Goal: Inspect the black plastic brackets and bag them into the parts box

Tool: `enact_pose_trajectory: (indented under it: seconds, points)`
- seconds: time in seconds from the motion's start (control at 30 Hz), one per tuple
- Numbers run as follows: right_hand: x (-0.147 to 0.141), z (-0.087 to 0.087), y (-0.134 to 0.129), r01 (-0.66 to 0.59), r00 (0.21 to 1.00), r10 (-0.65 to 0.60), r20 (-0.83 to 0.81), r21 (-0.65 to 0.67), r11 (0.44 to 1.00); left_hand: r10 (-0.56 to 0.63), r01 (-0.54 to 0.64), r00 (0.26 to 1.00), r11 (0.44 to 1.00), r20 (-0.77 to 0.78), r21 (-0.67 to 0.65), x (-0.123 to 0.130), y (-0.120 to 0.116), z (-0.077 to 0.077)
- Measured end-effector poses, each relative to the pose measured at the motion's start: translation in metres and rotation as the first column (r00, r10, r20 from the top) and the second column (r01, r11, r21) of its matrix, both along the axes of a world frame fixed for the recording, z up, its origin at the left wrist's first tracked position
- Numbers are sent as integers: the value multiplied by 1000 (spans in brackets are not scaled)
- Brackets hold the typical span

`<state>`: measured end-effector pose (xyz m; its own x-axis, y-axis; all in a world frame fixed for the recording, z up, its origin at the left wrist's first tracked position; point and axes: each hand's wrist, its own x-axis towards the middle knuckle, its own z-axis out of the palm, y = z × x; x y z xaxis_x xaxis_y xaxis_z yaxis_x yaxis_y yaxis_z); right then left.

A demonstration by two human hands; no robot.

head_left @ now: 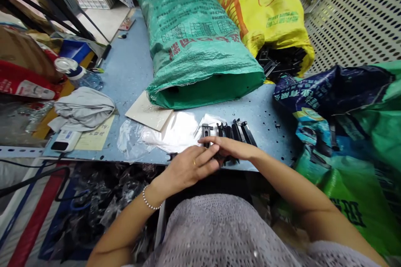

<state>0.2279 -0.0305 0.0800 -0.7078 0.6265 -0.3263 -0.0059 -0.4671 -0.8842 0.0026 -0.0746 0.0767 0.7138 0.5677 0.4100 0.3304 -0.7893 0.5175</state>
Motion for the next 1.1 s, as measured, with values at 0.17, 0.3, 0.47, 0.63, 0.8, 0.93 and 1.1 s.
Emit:
enact_pose_trajectory:
  seconds: [0.17,0.3,0.47,0.63,0.8,0.93,1.1]
  points:
    - [3,-8,-18,-129,991,103,-81,-438,889,-75,96,994,946,-79,308,-18,6,-20]
    - [8,-20,-29,186,970,-236,-49,-468,864,263,-263,964,965,-51,6,-29,31,-45]
    - [18,-24,-28,253,925,-360,-123,-508,823,674,-692,722,701,-155,-175,-20,49,-85]
    - [19,-30,-34,320,886,-449,-116,-546,774,693,-656,714,613,-101,-440,-49,41,-95]
    - [-15,-26,-35,230,879,-415,-235,-553,801,714,-503,700,512,19,-696,-77,43,-88]
    - [-52,-33,-45,192,882,-400,-250,-584,789,817,-475,569,419,94,-774,-80,40,-79]
    - [-80,-51,-64,226,909,-396,-135,-638,736,686,-688,720,684,-108,-242,-90,28,-61]
